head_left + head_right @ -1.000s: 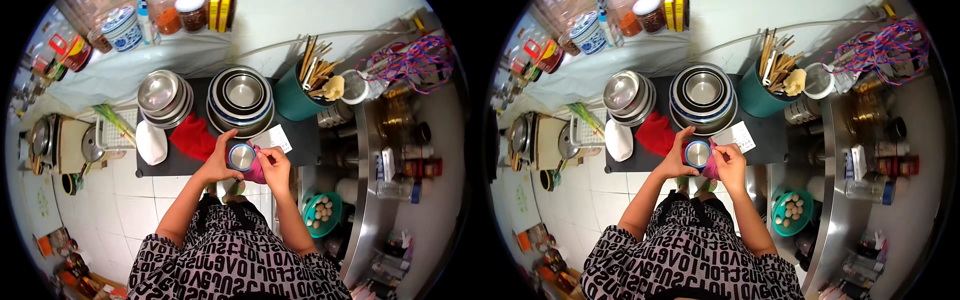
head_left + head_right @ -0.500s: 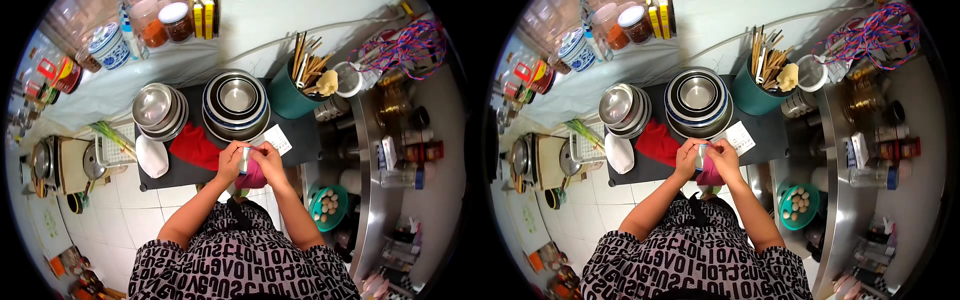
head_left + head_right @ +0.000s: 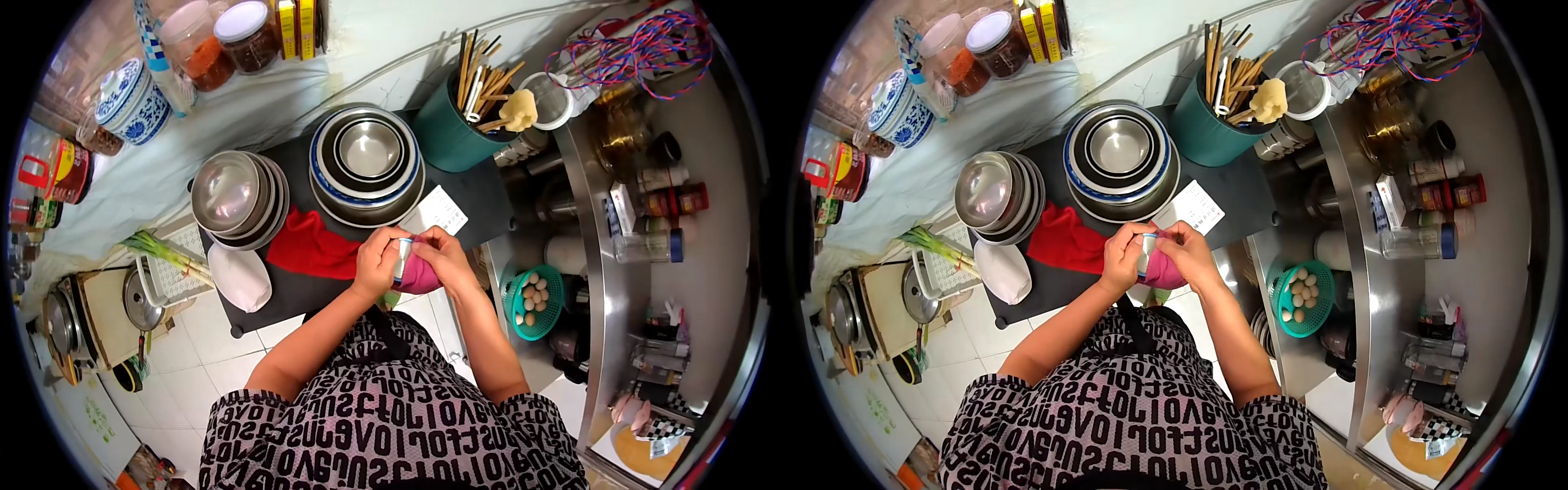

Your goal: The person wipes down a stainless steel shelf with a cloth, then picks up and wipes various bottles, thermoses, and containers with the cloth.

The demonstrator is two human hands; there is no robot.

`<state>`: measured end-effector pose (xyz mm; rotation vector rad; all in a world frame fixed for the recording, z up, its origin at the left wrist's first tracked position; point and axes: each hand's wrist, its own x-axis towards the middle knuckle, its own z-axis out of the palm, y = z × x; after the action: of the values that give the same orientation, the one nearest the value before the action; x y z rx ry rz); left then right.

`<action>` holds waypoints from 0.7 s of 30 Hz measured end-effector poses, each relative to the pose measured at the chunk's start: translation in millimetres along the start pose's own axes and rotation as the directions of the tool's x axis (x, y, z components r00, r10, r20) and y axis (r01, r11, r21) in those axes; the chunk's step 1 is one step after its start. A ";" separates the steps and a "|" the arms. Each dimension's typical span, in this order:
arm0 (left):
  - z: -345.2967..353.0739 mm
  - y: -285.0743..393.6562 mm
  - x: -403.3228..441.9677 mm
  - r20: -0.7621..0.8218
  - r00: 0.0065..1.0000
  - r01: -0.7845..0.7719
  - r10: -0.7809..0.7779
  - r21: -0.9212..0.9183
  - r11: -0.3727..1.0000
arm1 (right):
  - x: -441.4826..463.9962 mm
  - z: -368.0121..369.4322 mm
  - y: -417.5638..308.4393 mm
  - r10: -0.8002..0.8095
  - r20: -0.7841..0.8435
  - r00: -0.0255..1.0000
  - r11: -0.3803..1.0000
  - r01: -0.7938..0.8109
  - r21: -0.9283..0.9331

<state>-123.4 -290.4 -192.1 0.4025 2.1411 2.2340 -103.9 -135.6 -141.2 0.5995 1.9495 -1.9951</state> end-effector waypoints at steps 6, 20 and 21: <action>4.1 0.3 1.2 -0.019 1.000 -0.001 0.000 -0.054 0.999 | -5.5 -2.3 1.1 -0.011 0.013 1.000 0.996 0.010 0.083; 5.1 -3.5 -0.1 -0.052 0.998 -0.032 0.032 -0.012 0.999 | 7.5 -8.5 -0.5 0.033 0.092 0.995 0.999 -0.033 -0.001; 5.1 -3.2 -0.4 -0.054 0.998 -0.033 0.033 -0.011 0.999 | 6.0 -8.8 -1.2 0.035 0.091 0.995 0.999 -0.035 0.001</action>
<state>-122.5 -285.3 -195.1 0.3852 2.1609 2.2999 -108.8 -126.3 -143.1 0.5301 1.8708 -1.9682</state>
